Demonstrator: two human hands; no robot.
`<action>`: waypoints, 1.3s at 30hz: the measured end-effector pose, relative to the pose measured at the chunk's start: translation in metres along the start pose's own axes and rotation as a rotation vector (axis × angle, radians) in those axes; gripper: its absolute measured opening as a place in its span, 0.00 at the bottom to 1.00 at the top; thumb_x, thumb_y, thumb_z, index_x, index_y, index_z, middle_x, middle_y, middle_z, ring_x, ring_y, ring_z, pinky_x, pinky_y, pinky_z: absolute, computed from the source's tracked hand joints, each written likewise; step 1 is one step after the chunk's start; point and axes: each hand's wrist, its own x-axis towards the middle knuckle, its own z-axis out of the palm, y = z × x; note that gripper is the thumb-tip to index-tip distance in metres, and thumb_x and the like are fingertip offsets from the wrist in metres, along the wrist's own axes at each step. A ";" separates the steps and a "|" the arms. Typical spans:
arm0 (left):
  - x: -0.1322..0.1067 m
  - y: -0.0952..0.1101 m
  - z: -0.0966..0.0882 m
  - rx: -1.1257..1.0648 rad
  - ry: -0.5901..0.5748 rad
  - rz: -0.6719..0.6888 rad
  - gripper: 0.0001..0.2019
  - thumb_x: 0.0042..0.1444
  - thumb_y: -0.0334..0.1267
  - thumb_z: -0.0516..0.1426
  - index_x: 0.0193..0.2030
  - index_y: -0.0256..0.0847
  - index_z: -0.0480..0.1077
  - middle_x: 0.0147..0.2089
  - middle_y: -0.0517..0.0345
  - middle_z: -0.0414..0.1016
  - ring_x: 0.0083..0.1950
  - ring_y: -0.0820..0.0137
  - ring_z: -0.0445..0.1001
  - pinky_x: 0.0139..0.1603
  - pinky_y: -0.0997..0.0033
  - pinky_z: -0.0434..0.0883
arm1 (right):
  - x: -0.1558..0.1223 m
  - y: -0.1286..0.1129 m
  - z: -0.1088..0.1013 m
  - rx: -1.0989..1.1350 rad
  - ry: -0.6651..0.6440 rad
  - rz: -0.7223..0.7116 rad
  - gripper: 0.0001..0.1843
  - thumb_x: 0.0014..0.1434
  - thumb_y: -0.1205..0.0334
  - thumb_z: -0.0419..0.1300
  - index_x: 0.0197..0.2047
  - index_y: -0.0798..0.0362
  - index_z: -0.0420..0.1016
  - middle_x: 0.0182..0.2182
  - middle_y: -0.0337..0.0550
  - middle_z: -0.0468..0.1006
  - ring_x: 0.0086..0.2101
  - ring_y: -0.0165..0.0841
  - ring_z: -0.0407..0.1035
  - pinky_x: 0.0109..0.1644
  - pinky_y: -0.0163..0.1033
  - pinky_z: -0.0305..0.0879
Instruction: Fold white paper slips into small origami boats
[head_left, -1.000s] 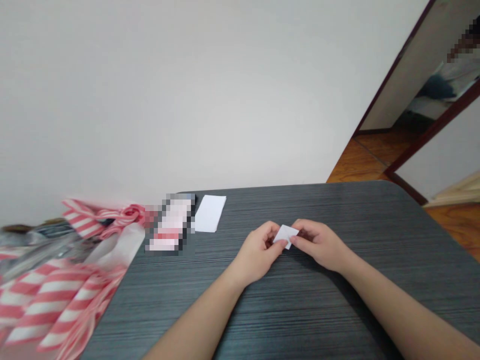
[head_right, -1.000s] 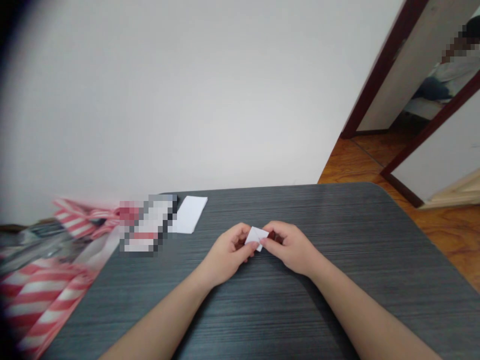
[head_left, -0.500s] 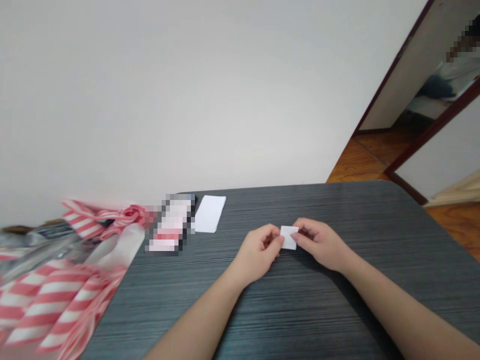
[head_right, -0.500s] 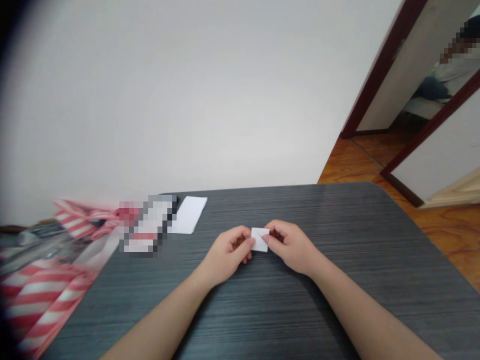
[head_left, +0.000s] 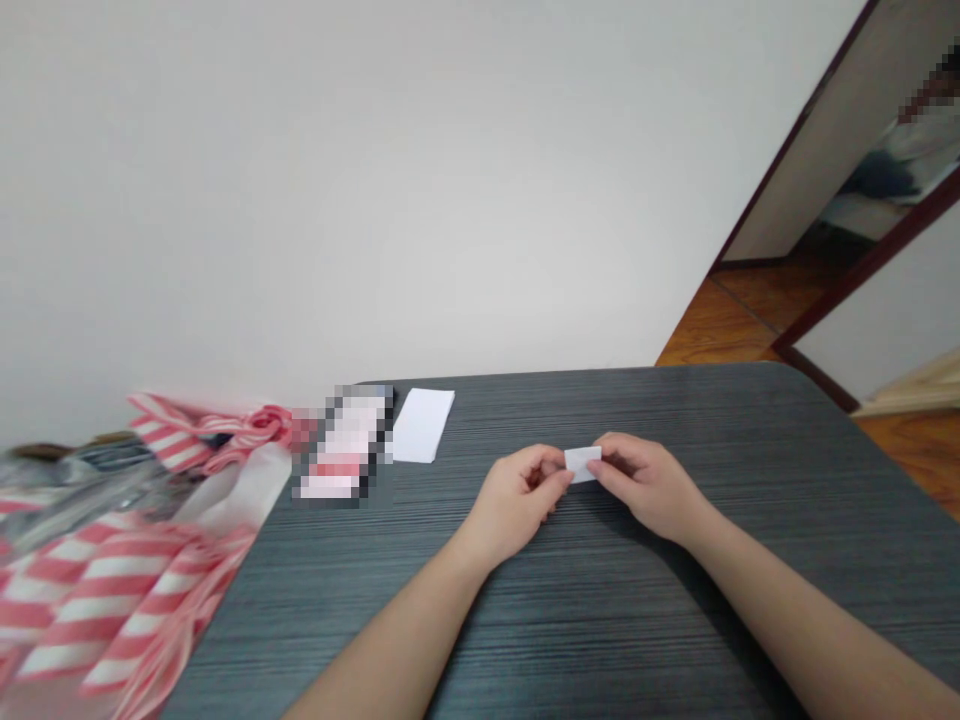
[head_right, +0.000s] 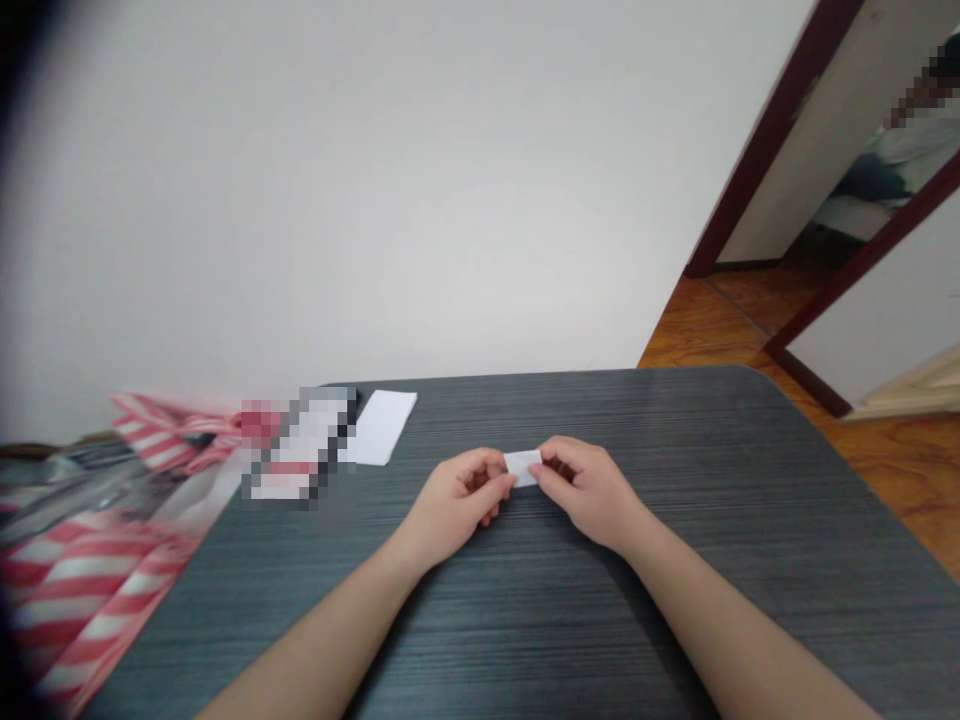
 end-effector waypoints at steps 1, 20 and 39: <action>0.000 -0.001 0.000 -0.038 0.006 -0.012 0.07 0.58 0.40 0.59 0.37 0.40 0.67 0.24 0.65 0.70 0.21 0.77 0.65 0.21 0.78 0.63 | 0.000 0.000 0.000 -0.019 0.024 -0.011 0.08 0.64 0.63 0.57 0.34 0.52 0.74 0.29 0.40 0.73 0.30 0.33 0.67 0.35 0.37 0.62; 0.001 0.005 0.001 -0.216 0.058 -0.067 0.12 0.54 0.41 0.63 0.39 0.38 0.66 0.23 0.65 0.72 0.19 0.79 0.67 0.20 0.81 0.62 | -0.002 0.002 0.000 -0.040 0.014 -0.240 0.12 0.63 0.66 0.60 0.48 0.48 0.80 0.46 0.48 0.80 0.46 0.39 0.75 0.52 0.45 0.71; 0.005 -0.001 -0.003 -0.240 0.053 -0.077 0.11 0.53 0.38 0.62 0.41 0.34 0.72 0.24 0.64 0.71 0.20 0.79 0.66 0.22 0.78 0.64 | -0.004 0.003 0.002 -0.181 -0.049 -0.368 0.09 0.64 0.66 0.60 0.43 0.47 0.81 0.50 0.49 0.73 0.39 0.34 0.72 0.45 0.44 0.72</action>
